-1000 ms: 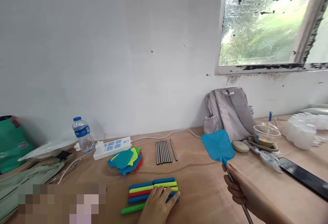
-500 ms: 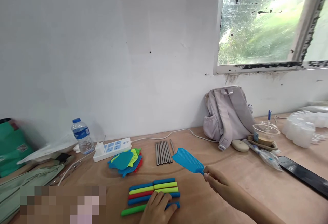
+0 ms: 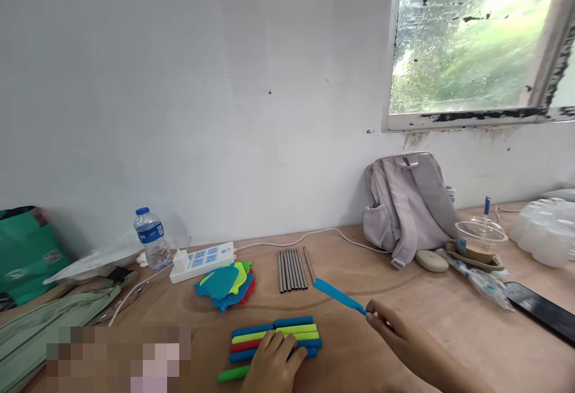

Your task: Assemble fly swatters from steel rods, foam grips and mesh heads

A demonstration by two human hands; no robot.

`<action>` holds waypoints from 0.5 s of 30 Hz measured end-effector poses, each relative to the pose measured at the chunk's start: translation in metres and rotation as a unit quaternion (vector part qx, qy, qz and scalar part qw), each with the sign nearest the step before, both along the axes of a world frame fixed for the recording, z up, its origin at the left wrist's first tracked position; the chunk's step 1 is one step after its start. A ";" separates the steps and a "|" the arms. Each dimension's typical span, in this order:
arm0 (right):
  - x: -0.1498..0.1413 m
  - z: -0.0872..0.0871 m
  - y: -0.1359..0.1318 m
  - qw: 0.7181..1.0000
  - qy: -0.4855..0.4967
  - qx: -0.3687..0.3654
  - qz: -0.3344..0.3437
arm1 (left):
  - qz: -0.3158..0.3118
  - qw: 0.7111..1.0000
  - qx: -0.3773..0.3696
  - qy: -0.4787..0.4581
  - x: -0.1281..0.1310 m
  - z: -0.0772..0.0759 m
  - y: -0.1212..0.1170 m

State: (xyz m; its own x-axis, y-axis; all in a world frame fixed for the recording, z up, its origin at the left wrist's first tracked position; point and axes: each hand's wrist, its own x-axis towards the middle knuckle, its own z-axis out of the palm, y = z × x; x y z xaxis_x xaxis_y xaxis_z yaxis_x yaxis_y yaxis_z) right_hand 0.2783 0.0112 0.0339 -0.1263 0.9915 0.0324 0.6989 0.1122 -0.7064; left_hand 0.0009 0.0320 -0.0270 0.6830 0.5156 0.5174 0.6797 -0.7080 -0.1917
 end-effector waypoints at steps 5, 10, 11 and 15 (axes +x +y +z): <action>0.000 -0.001 0.001 1.000 -0.016 0.000 0.001 | -0.015 1.000 -0.006 0.001 -0.001 0.012 -0.003; -0.008 0.006 -0.005 0.995 -0.086 0.038 0.045 | 0.025 0.989 -0.039 -0.141 0.001 0.025 -0.009; -0.011 0.010 -0.008 0.991 -0.104 0.051 0.070 | 0.044 0.980 -0.065 -0.185 0.003 0.029 -0.010; -0.025 0.020 -0.020 0.961 -0.181 0.115 0.174 | -0.021 0.951 -0.168 -0.259 0.011 0.052 -0.009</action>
State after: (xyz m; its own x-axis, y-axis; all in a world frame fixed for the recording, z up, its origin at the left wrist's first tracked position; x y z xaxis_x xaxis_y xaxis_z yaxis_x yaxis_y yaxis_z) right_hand 0.2531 -0.0092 0.0541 -0.4928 0.8592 0.1373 0.7863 0.5073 -0.3528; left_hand 0.0117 0.0227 0.0252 0.4057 0.6887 0.6010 0.5905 -0.6994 0.4028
